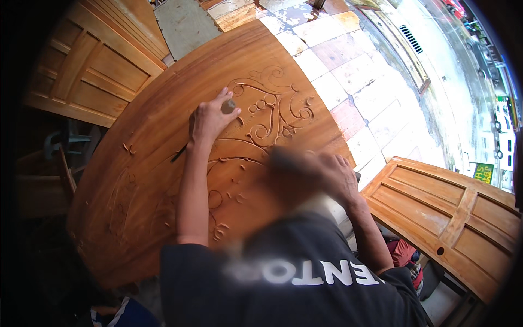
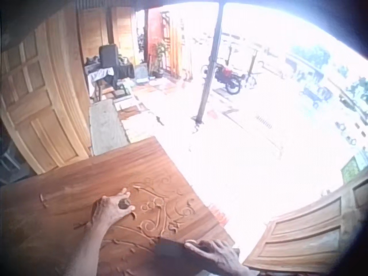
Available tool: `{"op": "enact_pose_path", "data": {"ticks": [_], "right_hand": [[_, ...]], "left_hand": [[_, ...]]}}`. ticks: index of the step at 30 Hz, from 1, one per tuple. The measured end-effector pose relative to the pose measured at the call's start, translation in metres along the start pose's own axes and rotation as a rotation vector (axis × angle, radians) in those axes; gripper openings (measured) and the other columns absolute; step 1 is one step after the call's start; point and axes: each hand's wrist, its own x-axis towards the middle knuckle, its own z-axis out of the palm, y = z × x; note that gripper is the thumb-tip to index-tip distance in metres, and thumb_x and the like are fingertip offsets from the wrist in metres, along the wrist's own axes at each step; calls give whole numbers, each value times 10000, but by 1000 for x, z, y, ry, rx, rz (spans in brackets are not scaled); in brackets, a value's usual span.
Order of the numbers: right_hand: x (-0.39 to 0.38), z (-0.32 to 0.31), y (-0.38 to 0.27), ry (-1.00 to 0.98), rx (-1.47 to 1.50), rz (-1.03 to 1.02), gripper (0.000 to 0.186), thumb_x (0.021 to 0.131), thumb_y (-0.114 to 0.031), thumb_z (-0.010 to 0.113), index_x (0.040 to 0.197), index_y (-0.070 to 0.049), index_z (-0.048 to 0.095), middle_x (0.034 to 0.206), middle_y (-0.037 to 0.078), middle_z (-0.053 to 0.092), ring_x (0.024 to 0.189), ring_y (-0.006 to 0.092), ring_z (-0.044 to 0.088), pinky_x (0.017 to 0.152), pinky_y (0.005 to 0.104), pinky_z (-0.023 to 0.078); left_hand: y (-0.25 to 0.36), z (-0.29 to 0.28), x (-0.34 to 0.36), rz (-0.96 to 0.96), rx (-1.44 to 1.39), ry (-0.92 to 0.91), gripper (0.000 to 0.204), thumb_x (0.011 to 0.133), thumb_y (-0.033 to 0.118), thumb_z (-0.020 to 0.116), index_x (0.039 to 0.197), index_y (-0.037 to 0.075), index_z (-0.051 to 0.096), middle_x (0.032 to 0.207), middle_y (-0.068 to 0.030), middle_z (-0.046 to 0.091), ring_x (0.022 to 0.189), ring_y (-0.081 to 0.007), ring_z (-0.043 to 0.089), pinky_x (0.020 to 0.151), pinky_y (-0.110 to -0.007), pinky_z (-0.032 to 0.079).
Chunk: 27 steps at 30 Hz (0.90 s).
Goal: The person carves a floral design into a large wooden board using a chisel and mallet. They repeatedly strike the chisel to shape the wood and occasionally brush away wood shavings with their hand.
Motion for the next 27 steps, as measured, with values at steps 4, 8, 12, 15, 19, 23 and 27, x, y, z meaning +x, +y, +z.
{"op": "enact_pose_path", "data": {"ticks": [4,8,12,15,19,23,27], "right_hand": [[-4,-1,7,-51,44,41,719,808,-152,734,1490,-225,520,1195,67,633,1073,281,630,886,410,514],[-8,-8,28,-10,86,42,641,768,-212,776,1375,-142,580,1200,65,631,1106,276,618,915,418,499],[-14,-16,57,50,151,-34,555,762,-239,782,1278,-130,609,1196,56,626,1120,273,604,944,428,481],[-15,-25,68,-7,199,-125,534,766,-251,782,1256,-126,612,1205,51,619,1145,271,589,954,424,471],[-21,-12,84,-11,212,-169,550,758,-268,796,1256,-124,611,1232,58,612,1169,267,575,946,414,469],[-28,-13,93,-89,249,-177,606,754,-310,831,1279,-117,597,1281,64,609,1213,265,562,966,417,468],[-38,-15,123,-72,276,-211,703,740,-346,868,1326,-97,570,1358,76,599,1266,285,560,985,425,484]], "left_hand": [[7,3,-53,-102,-24,54,503,849,369,800,1291,145,714,1449,-26,604,1135,-299,696,955,-394,585],[35,6,-99,-236,-15,32,558,858,372,794,1338,113,679,1490,-66,558,1197,-324,656,989,-403,557],[61,16,-136,-326,-38,60,601,855,356,795,1375,93,648,1519,-138,513,1241,-352,623,1011,-417,536],[83,18,-150,-418,-41,36,625,854,343,793,1401,88,627,1524,-172,496,1284,-364,592,1037,-419,517],[102,29,-162,-475,24,3,678,851,386,787,1445,121,593,1542,-178,477,1260,-391,605,1046,-443,510],[114,39,-169,-554,49,26,726,841,433,794,1467,140,574,1558,-160,468,1259,-396,607,1044,-453,512],[107,55,-169,-590,30,103,788,827,473,804,1497,154,541,1583,-137,443,1272,-384,601,1046,-452,512]]}}
